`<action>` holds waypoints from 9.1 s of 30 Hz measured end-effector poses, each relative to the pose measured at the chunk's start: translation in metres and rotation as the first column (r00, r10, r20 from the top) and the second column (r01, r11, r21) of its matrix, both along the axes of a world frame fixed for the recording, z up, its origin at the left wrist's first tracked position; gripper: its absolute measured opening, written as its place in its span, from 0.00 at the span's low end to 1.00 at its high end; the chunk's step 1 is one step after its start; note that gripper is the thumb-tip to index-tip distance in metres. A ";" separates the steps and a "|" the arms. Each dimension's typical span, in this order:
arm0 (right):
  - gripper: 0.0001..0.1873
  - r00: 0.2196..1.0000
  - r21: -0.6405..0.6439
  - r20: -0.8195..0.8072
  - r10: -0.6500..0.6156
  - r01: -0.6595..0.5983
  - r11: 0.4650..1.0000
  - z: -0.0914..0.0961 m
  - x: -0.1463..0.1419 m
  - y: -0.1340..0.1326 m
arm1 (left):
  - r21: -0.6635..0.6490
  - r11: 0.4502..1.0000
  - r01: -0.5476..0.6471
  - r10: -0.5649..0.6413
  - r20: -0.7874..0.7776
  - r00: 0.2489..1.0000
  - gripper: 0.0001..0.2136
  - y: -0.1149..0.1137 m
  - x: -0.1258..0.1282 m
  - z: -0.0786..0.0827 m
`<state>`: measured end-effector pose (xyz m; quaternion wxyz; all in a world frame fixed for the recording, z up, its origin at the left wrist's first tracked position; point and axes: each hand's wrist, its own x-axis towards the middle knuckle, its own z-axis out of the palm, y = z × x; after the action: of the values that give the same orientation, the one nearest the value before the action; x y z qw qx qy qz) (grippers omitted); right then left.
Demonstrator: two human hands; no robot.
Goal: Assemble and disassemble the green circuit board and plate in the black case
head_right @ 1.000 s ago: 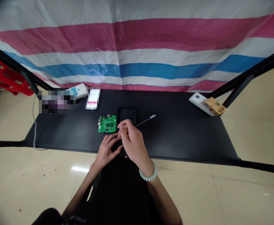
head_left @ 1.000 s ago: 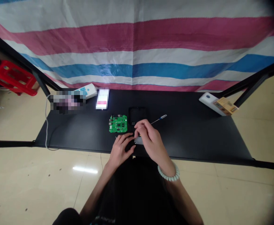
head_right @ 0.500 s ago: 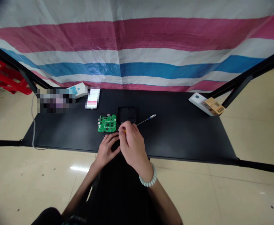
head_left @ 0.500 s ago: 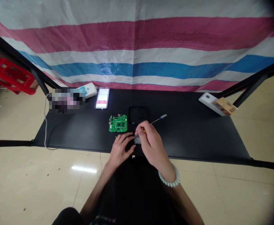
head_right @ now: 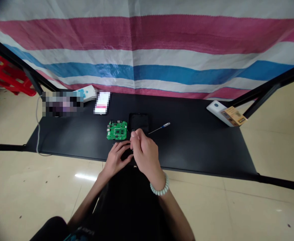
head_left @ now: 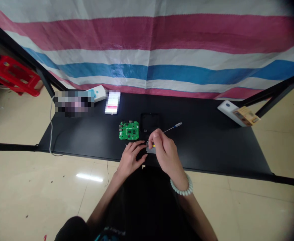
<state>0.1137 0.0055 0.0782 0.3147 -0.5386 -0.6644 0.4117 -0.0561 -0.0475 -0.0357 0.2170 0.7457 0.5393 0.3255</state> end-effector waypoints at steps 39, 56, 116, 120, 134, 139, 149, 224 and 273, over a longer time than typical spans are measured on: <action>0.04 0.839 0.095 -0.344 -0.422 0.478 0.873 -0.033 0.055 -0.017 | -0.006 1.000 -0.003 0.002 -0.063 0.998 0.15 0.000 0.001 0.009; 0.10 0.505 -0.116 -0.585 -0.634 0.722 0.682 -0.120 0.071 -0.019 | -0.090 0.941 0.326 -0.330 -0.454 0.828 0.07 0.043 -0.002 0.046; 0.13 0.834 0.071 -0.255 -0.489 0.521 0.851 -0.124 0.062 -0.027 | -0.161 0.842 0.515 -0.465 -0.700 0.542 0.16 0.059 0.006 0.063; 0.14 0.833 0.064 -0.252 -0.492 0.522 0.850 -0.124 0.063 -0.026 | -0.123 0.850 0.512 -0.456 -0.660 0.598 0.11 0.059 0.002 0.055; 0.12 0.835 0.066 -0.227 -0.502 0.527 0.847 -0.123 0.063 -0.026 | -0.023 0.940 -0.342 0.342 0.116 0.933 0.05 0.011 -0.049 0.038; 0.13 0.841 0.070 -0.213 -0.497 0.521 0.851 -0.123 0.064 -0.025 | -0.136 0.896 -0.422 0.440 0.168 0.882 0.08 -0.017 -0.050 0.021; 0.15 0.834 0.083 -0.215 -0.508 0.533 0.842 -0.125 0.063 -0.024 | 0.212 0.924 -0.318 0.347 -0.119 0.930 0.06 -0.012 -0.010 -0.009; 0.13 0.889 0.488 0.427 0.164 -0.379 0.787 -0.010 0.026 0.026 | 0.014 0.992 0.127 -0.126 -0.060 0.990 0.06 0.012 0.001 0.002; 0.07 0.953 0.355 0.275 0.126 -0.222 0.908 -0.010 0.011 0.002 | 0.062 0.993 0.102 -0.090 -0.174 0.981 0.14 -0.025 0.007 -0.008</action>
<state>0.1245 0.0079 0.0684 0.2902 -0.4519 -0.8112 0.2312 -0.0488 -0.0725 -0.0439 0.1590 0.8033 0.5074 0.2684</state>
